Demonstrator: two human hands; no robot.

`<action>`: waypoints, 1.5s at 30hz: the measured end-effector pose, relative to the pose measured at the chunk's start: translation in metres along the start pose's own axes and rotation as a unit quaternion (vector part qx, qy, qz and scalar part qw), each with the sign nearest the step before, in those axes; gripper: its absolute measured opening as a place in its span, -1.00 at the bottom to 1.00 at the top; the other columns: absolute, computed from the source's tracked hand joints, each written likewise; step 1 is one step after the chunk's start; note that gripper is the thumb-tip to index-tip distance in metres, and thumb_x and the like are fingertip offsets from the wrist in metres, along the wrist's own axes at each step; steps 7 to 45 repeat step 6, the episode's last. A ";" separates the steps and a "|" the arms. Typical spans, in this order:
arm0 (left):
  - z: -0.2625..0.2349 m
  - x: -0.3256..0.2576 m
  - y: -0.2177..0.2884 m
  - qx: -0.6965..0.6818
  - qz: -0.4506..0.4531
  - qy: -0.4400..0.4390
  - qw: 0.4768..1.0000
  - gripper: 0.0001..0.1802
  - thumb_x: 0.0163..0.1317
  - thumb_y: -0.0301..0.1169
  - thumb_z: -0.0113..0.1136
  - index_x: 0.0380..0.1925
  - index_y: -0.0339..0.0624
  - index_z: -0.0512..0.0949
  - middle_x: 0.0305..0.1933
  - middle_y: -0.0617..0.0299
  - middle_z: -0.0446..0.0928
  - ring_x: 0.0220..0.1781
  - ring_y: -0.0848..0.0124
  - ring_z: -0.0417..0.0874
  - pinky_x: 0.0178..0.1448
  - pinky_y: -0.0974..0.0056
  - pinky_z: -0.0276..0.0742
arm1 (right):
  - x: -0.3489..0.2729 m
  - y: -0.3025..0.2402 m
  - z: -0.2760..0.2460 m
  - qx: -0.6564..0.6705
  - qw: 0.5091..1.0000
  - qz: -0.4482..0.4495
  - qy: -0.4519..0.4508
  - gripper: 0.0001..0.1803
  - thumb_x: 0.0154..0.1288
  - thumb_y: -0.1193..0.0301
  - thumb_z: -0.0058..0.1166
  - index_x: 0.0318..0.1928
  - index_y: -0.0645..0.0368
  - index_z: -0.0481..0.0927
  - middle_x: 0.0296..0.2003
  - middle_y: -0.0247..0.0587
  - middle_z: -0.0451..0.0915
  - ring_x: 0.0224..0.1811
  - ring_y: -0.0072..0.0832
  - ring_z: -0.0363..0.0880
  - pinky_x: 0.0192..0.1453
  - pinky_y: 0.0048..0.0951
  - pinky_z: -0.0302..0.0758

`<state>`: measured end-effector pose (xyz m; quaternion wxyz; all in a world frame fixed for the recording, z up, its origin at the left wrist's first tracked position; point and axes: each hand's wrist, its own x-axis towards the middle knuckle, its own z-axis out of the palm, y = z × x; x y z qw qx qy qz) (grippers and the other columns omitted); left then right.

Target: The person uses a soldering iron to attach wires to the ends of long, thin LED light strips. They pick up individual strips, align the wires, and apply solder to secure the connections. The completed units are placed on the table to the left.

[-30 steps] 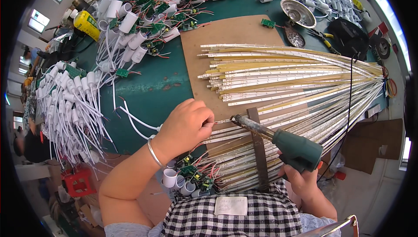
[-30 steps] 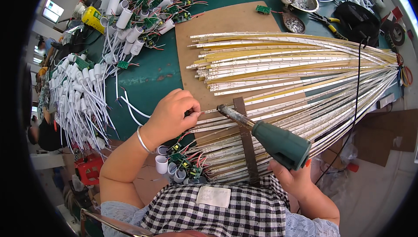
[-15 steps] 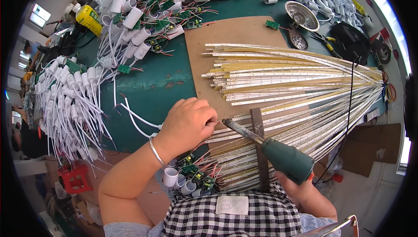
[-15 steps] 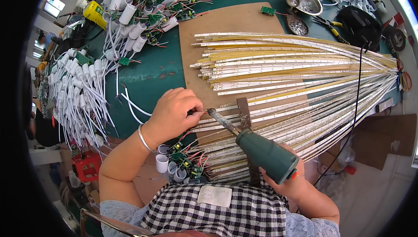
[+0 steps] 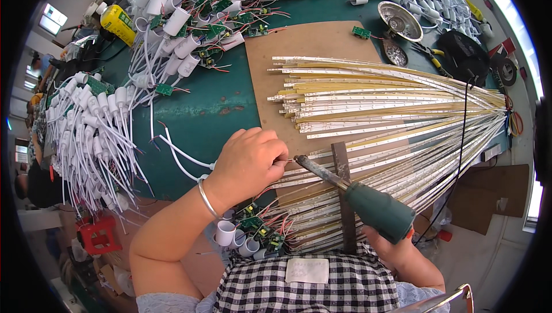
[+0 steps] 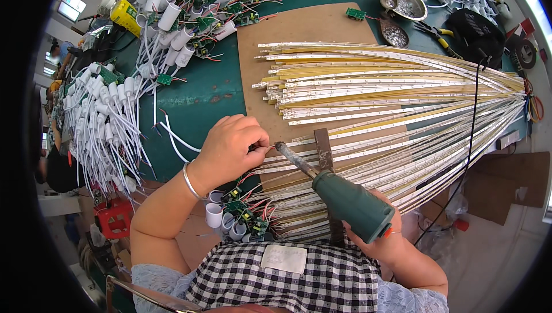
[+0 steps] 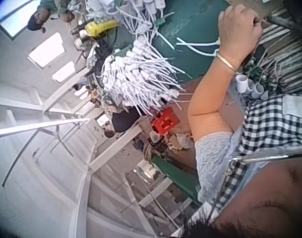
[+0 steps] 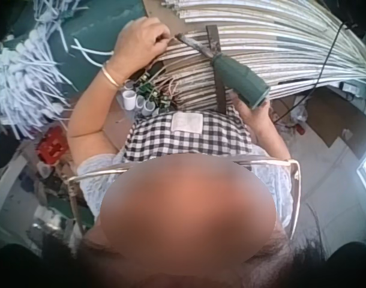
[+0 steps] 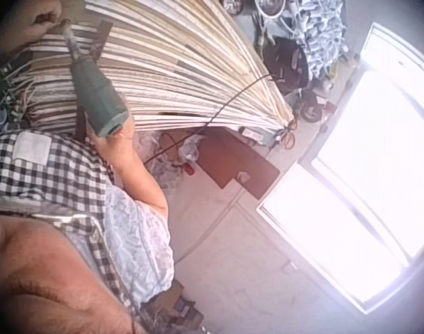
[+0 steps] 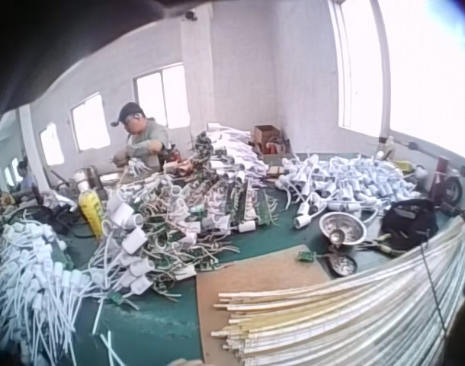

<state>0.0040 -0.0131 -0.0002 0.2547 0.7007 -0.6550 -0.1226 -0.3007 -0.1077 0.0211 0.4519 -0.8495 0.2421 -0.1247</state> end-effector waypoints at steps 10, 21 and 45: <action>-0.002 0.002 0.002 -0.004 -0.006 -0.013 1.000 -0.92 -0.06 -0.47 0.31 -0.54 -0.08 0.57 -0.47 0.31 0.47 -0.35 0.27 0.51 -0.22 0.19 0.38 | -0.016 0.011 0.003 0.134 0.990 0.046 0.021 -0.45 0.22 0.42 0.13 0.23 0.16 0.35 -0.03 -0.12 0.61 -0.04 -0.14 0.61 0.11 -0.21 0.52; -0.002 0.002 0.002 -0.004 -0.006 -0.013 1.000 -0.92 -0.06 -0.47 0.31 -0.54 -0.08 0.57 -0.47 0.31 0.47 -0.35 0.27 0.51 -0.22 0.19 0.38 | -0.016 0.011 0.003 0.134 0.990 0.046 0.021 -0.45 0.22 0.42 0.13 0.23 0.16 0.35 -0.03 -0.12 0.61 -0.04 -0.14 0.61 0.11 -0.21 0.52; -0.002 0.002 0.002 -0.004 -0.006 -0.013 1.000 -0.92 -0.06 -0.47 0.31 -0.54 -0.08 0.57 -0.47 0.31 0.47 -0.35 0.27 0.51 -0.22 0.19 0.38 | -0.016 0.011 0.003 0.134 0.990 0.046 0.021 -0.45 0.22 0.42 0.13 0.23 0.16 0.35 -0.03 -0.12 0.61 -0.04 -0.14 0.61 0.11 -0.21 0.52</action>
